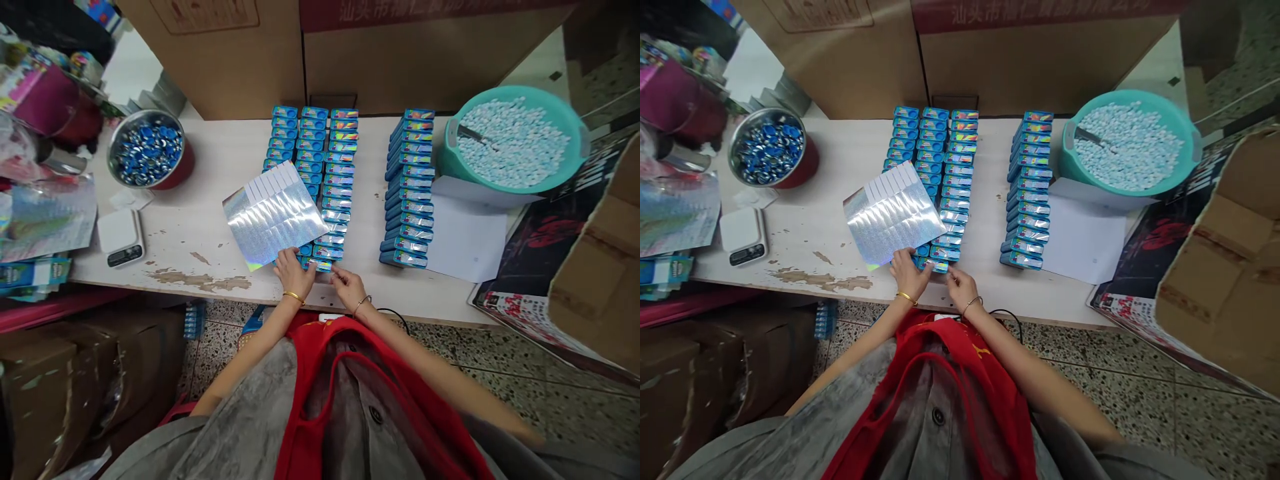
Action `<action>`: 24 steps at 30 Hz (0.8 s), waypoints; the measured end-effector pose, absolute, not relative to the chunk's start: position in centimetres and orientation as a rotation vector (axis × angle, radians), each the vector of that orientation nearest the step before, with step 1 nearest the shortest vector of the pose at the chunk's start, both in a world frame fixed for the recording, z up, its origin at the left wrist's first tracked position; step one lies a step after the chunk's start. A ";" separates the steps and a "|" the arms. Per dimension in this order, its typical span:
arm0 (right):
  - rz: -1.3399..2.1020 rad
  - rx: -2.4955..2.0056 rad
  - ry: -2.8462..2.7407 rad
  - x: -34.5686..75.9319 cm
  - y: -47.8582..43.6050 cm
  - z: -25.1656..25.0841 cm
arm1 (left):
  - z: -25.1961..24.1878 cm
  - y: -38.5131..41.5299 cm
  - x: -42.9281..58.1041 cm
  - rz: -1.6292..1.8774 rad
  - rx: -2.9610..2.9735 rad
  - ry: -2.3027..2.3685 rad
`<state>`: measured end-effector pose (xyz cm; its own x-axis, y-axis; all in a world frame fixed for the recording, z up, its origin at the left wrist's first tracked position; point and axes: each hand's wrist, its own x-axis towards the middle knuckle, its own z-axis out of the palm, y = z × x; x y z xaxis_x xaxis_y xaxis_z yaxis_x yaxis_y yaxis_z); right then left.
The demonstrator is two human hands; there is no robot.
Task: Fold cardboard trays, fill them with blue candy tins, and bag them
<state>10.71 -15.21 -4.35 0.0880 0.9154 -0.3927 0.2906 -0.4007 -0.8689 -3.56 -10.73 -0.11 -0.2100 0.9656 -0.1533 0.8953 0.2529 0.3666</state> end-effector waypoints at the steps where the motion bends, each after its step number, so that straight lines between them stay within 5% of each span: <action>1: 1.384 -1.756 -1.234 10.6 -15.2 -4.3 | -0.1 -10.6 -3.5 0.265 1.706 2.181; 8: 1.438 -1.784 -1.395 11.2 -14.1 -3.4 | 0.6 -10.5 -4.4 0.168 1.796 2.098; 17: 0.452 -1.955 -1.726 16.0 0.1 -1.3 | 0.5 -6.6 -5.4 -0.227 2.686 1.101; 24: 0.326 -2.093 -2.004 14.2 15.4 -3.1 | -1.4 -5.1 -4.5 -0.263 2.817 1.079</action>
<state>14.19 15.44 -3.05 0.0430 0.9991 -0.0045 0.9490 -0.0422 -0.3123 -4.53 -5.09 -1.40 0.7318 0.6511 -0.2015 0.6707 -0.7405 0.0433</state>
